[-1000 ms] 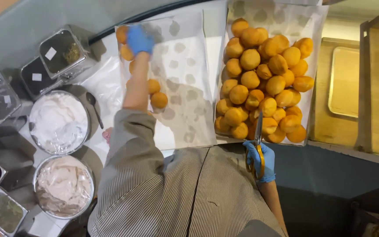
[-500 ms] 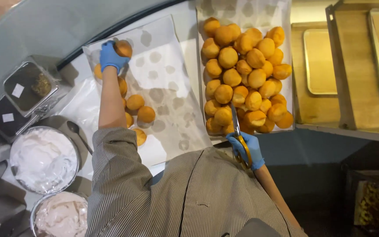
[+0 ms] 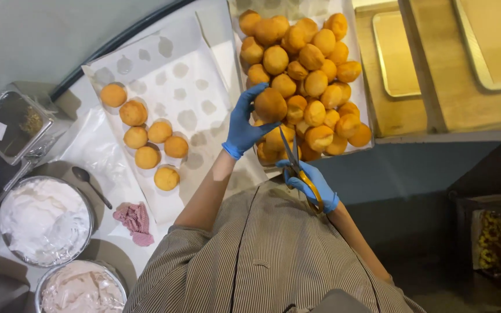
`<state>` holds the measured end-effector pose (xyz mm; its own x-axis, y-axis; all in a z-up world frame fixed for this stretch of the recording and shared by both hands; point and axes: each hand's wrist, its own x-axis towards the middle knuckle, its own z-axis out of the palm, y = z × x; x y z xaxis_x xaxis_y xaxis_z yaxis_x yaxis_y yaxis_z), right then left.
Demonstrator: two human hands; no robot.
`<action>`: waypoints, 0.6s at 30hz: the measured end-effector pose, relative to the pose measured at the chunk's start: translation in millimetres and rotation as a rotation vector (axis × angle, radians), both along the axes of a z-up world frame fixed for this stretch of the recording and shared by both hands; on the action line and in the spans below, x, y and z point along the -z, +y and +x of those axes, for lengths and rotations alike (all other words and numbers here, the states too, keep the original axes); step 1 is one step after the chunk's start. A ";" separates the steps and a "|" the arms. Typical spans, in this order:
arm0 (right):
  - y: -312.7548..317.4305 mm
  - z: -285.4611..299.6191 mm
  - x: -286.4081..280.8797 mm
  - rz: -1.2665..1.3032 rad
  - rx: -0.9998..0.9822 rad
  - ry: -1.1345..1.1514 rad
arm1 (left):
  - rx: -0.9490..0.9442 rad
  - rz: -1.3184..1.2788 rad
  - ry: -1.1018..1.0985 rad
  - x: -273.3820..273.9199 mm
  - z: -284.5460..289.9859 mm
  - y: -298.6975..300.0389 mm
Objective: Cutting donuts with scissors and arranging them on a tray for filling.
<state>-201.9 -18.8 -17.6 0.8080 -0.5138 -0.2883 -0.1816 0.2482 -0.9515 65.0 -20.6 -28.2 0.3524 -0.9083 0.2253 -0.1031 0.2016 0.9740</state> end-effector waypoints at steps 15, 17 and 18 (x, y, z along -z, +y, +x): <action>2.4 -12.0 -22.4 -0.338 0.106 -0.046 | 0.074 -0.019 -0.182 -19.3 -79.3 35.1; 3.8 -8.8 -21.7 -0.359 0.118 -0.024 | 0.053 0.015 -0.163 -16.1 -79.4 38.4; 5.3 -7.6 -21.4 -0.361 0.134 0.205 | 0.022 0.028 -0.156 -13.7 -77.9 39.6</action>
